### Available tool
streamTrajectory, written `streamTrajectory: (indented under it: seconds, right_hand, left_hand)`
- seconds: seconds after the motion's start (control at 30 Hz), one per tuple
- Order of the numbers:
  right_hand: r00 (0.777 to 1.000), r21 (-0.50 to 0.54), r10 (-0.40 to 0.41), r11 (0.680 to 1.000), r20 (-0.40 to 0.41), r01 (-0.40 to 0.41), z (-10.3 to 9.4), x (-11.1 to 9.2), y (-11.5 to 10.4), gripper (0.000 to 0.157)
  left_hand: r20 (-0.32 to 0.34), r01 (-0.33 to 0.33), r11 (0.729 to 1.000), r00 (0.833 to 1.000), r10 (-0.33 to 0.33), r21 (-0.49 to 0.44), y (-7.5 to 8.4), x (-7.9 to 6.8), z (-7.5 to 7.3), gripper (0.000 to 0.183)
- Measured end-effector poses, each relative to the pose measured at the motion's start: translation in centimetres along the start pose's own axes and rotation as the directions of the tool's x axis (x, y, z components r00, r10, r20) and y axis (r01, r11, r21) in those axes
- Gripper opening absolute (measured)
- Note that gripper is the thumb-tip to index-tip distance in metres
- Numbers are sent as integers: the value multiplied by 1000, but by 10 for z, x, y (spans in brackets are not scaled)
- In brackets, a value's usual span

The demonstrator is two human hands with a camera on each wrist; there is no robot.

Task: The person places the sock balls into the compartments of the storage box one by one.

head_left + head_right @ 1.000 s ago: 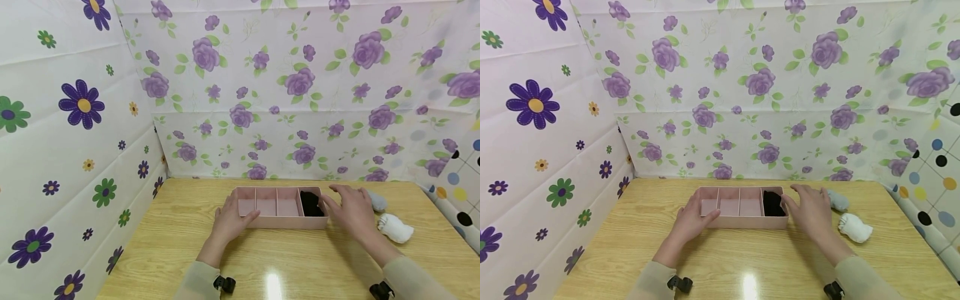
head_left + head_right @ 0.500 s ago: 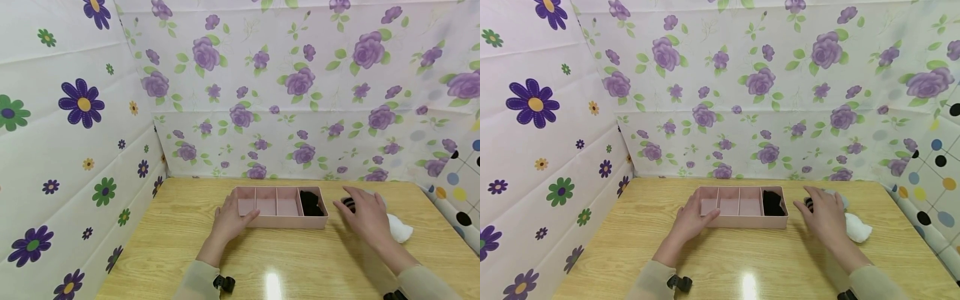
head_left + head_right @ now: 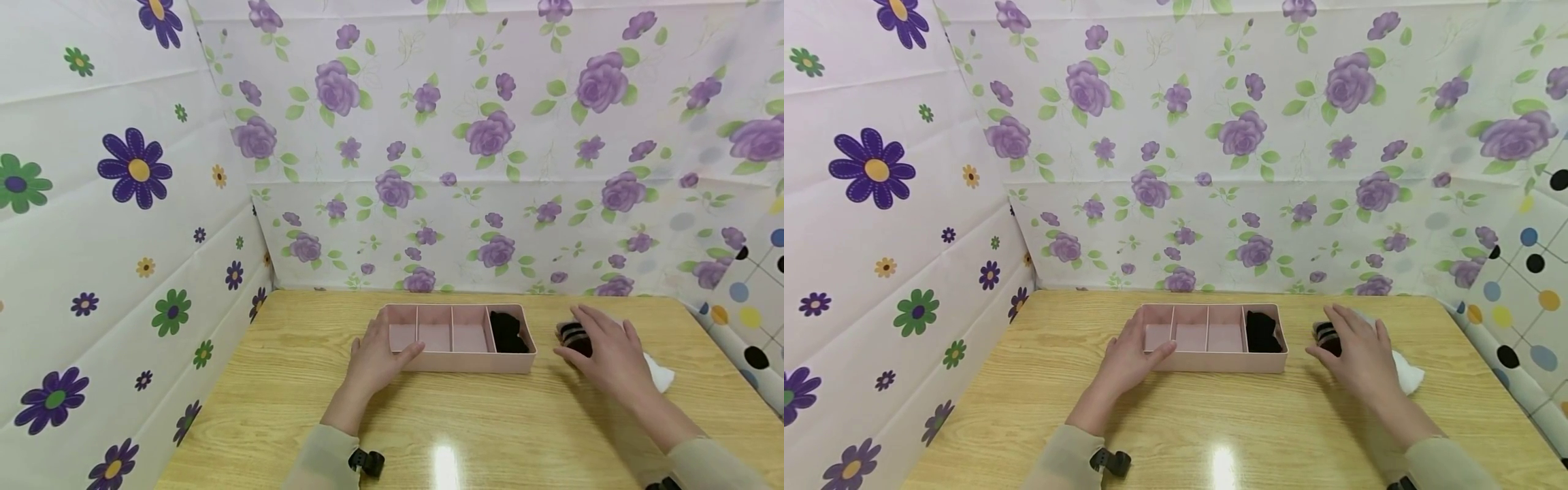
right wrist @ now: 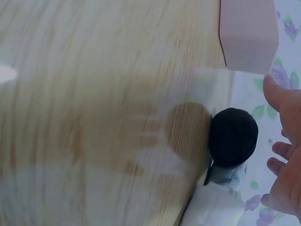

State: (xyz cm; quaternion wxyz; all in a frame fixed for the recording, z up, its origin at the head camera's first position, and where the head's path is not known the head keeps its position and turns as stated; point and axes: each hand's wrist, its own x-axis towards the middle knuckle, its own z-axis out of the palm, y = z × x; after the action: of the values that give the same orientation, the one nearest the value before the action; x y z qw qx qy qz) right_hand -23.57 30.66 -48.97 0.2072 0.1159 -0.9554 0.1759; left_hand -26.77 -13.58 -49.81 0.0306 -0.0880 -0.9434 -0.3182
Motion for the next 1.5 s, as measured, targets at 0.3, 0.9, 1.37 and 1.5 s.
streamTrajectory:
  seconds: [0.3,0.9,1.37,1.5]
  right_hand:
    - [996,15,-10,1000,90,8,3,-2,16,98]
    - [977,28,8,1000,215,-14,9,-4,25,98]
    - [970,8,-5,1000,243,4,8,-5,25,97]
    - [972,6,-9,1000,236,7,9,-5,28,95]
  left_hand:
    - [-1,-2,1000,1000,2,-4,-1,1,0,117]
    - [-5,-8,1000,1000,8,-10,1,0,0,115]
    - [-4,-12,1000,1000,12,-8,1,-2,-1,116]
    - [-6,-12,1000,1000,12,-8,1,-1,-1,116]
